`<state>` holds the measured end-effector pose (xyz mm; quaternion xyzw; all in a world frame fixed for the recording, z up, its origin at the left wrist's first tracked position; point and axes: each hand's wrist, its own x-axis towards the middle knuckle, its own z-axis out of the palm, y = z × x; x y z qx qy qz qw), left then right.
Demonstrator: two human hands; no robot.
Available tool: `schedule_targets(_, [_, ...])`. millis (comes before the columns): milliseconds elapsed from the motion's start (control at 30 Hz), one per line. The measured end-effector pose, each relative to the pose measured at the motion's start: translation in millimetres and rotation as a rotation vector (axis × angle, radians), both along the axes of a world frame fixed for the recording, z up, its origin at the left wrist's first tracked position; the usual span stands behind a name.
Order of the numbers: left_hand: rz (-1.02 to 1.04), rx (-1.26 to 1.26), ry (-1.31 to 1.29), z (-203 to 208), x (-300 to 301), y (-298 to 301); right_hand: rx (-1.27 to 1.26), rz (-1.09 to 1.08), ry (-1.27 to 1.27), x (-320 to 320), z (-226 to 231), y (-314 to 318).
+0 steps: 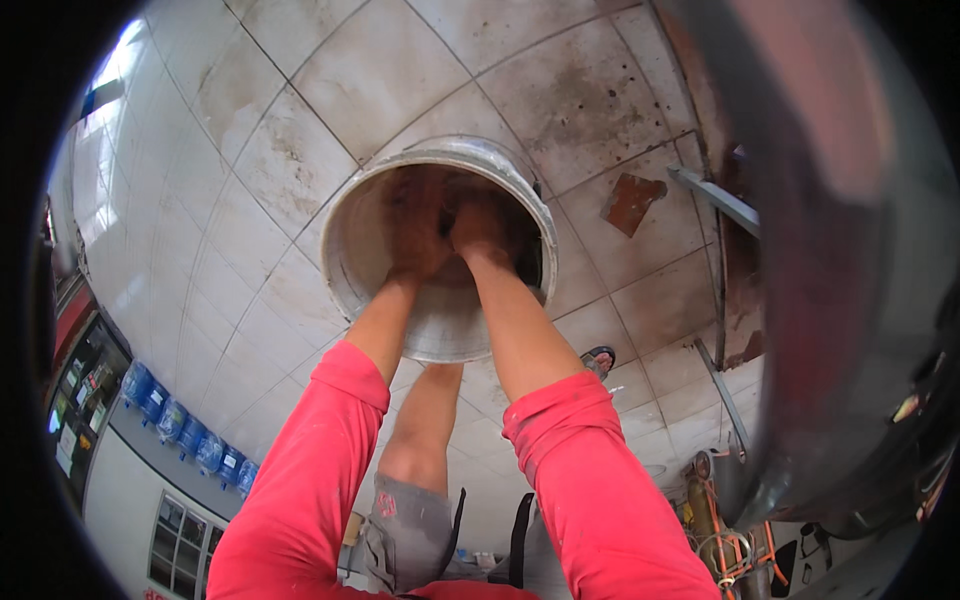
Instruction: The person wipes a detached gray car bumper with a pink cloth, repeatedly dipping the cloth into a bucket and wiping different sections of the bumper surface. The person also briefly uses a small black abrasive pad on the bumper before resuming wiping with the cloth.
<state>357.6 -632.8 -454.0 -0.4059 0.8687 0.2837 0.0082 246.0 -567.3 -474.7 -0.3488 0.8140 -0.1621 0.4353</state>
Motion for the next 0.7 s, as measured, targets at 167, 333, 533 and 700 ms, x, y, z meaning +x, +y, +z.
schedule_targets(167, [0.072,0.519,-0.317,-67.0,12.9,-15.6,0.062,-0.092,-0.156,13.6,-69.5,-10.9])
schedule_targets(333, [-0.028,0.442,-0.494,-80.3,24.9,-28.6,-0.193,0.037,-0.045,-9.0,-52.5,-17.8])
schedule_targets(533, [0.914,1.155,0.667,133.7,87.0,-30.7,-0.739,0.0,-0.032,25.8,253.3,-10.9])
schedule_targets(700, [1.111,2.012,1.354,291.5,22.0,5.1,-0.891,-0.163,-0.133,15.4,416.5,34.5])
